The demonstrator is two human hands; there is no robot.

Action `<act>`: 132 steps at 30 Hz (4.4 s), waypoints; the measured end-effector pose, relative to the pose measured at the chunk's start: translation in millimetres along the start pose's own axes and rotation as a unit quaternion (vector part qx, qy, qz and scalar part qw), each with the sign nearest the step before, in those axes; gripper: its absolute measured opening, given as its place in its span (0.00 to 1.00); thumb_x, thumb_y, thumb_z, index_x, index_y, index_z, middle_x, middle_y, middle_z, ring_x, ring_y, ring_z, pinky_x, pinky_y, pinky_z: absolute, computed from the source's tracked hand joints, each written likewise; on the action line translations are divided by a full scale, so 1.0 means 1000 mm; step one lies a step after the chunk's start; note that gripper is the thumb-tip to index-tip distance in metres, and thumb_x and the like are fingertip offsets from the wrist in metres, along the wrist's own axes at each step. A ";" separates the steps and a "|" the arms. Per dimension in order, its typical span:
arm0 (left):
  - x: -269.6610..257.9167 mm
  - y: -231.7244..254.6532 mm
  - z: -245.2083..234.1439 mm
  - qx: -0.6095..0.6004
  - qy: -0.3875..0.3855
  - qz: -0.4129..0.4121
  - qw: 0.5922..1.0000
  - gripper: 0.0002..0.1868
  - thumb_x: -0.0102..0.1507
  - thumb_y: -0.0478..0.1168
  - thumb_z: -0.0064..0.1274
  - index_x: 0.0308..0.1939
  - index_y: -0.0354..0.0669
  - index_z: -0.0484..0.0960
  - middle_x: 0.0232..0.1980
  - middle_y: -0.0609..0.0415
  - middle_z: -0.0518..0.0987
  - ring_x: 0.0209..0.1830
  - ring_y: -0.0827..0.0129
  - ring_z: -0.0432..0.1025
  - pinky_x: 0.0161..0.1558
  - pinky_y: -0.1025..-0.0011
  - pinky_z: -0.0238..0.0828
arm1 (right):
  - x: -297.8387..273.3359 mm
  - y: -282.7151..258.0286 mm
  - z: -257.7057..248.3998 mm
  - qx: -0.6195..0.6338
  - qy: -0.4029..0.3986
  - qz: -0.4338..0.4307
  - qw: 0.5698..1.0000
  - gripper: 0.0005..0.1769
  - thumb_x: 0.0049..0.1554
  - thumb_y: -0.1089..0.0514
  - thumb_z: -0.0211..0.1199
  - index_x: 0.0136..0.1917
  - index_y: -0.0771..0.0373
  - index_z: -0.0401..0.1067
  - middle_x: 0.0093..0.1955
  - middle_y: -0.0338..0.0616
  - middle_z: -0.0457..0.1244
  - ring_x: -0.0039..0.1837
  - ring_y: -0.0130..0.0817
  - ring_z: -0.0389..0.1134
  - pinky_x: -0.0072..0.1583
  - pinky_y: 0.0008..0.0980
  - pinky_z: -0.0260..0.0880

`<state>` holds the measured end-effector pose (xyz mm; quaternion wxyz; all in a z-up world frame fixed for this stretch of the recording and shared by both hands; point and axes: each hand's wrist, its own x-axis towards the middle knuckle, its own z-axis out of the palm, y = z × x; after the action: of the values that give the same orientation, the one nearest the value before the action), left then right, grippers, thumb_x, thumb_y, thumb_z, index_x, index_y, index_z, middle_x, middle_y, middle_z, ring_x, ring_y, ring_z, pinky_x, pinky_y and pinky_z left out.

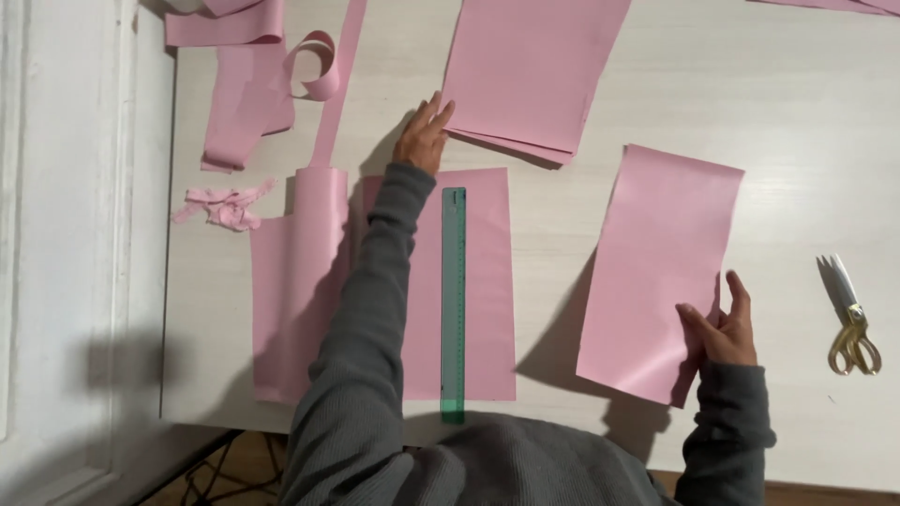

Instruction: Measuring, marking, and cutting pink leather material using tools on a workshop table.

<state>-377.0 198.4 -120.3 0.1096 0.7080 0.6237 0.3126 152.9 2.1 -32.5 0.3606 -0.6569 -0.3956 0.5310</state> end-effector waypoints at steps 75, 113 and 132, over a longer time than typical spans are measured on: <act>-0.240 0.138 -0.052 0.159 -0.241 -0.118 0.950 0.53 0.54 0.70 0.61 0.77 0.59 0.59 0.84 0.58 0.46 0.83 0.63 0.36 0.78 0.48 0.26 | -0.021 0.045 0.020 -0.490 -0.119 -0.452 0.736 0.16 0.57 0.53 0.66 0.60 0.44 0.78 0.63 0.27 0.67 0.65 0.39 0.63 0.66 0.43 0.59; -0.357 0.124 -0.051 -0.383 0.221 -0.235 0.866 0.36 0.73 0.44 0.52 0.82 0.47 0.54 0.82 0.37 0.63 0.84 0.46 0.57 0.77 0.55 0.61 | -0.006 0.043 0.027 -0.458 -0.253 -0.390 0.757 0.31 0.44 0.53 0.77 0.61 0.54 0.75 0.59 0.43 0.66 0.54 0.47 0.65 0.58 0.43 0.68; -0.298 0.214 -0.092 0.176 -0.269 -0.154 0.934 0.51 0.54 0.77 0.58 0.70 0.49 0.70 0.79 0.50 0.57 0.83 0.57 0.43 0.82 0.44 0.29 | 0.077 -0.004 0.063 -0.493 -0.132 -0.384 0.770 0.24 0.50 0.48 0.75 0.61 0.45 0.78 0.61 0.37 0.64 0.61 0.45 0.60 0.61 0.48 0.59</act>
<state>-263.6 -149.2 -22.8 0.1930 0.6690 0.7173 -0.0250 99.5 76.9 -71.8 0.1056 -0.4608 -0.8661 0.1622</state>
